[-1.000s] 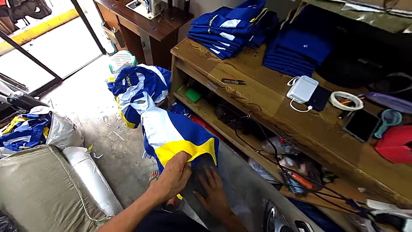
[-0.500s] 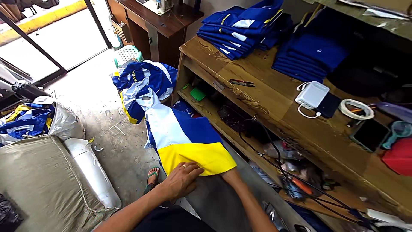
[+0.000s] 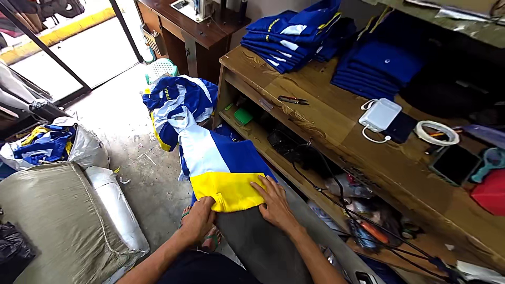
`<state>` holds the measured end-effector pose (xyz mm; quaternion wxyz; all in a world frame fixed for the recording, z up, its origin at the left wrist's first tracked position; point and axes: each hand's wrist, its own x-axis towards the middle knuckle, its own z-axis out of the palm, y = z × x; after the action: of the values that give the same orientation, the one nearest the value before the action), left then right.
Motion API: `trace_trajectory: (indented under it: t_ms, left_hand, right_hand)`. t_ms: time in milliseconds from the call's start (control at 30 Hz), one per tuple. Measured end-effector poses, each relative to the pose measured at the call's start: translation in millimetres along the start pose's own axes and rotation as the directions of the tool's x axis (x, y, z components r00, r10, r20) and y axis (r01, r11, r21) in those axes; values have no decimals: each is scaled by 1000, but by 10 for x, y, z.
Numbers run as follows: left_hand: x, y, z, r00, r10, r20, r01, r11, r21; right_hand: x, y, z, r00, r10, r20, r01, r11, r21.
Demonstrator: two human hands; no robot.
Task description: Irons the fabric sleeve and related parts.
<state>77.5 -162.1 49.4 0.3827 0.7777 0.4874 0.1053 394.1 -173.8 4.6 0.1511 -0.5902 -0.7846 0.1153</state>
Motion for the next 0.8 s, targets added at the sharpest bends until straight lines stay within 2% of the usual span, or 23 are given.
trace_trajectory:
  t_ms: [67,133,200,267,400,467,567,667,733,800]
  left_hand:
    - [188,130,-522,996,-88,12,88,975,-203]
    - [473,123,-1137,998,-36,-48,20,953,-301]
    - [761,43,-1771,995,50,-86,-77,938,-338]
    - [955,-14,-2351,984,134,-118,-162,948,-274]
    - [1250,-134,-3182,961,160,-226,-137,984,115]
    - [1429,-245,-3487,966,128,-226,-79,974,213]
    - [1674,-519,-3747,968,78,-239,-34,983,182]
    - [1932,-762,-3962,963,51,-264,-47,999,21]
    - [2088,-859,-4171,943,50,-329,-63,998,-28]
    - [2177,-867,-4412,900,66,-431,-67,998,13]
  right_hand:
    - [234,-22,-106,1000,-26,6,25,994,106]
    - [670,-134,-419,999,-15,29,7,966,259]
    - [1217,-276,-857,999,30,11,-32,914,405]
    - [1753,-412,-1287,998,45,-47,-19,890,455]
    - [2673,-708,-1963,997,-47,-69,65,955,291]
    - [3040,-853,-2205,995,-60,-82,75,979,190]
    - [3509,-942,-2373,986,-107,-125,119,989,89]
    - [3903,-1079,-2408,990,-70,-125,73,997,24]
    - [4111,-1169,-2410,987,-73,-144,73,997,-1]
    - [4272,-1282,-2403,984,-62,-168,61,998,-11]
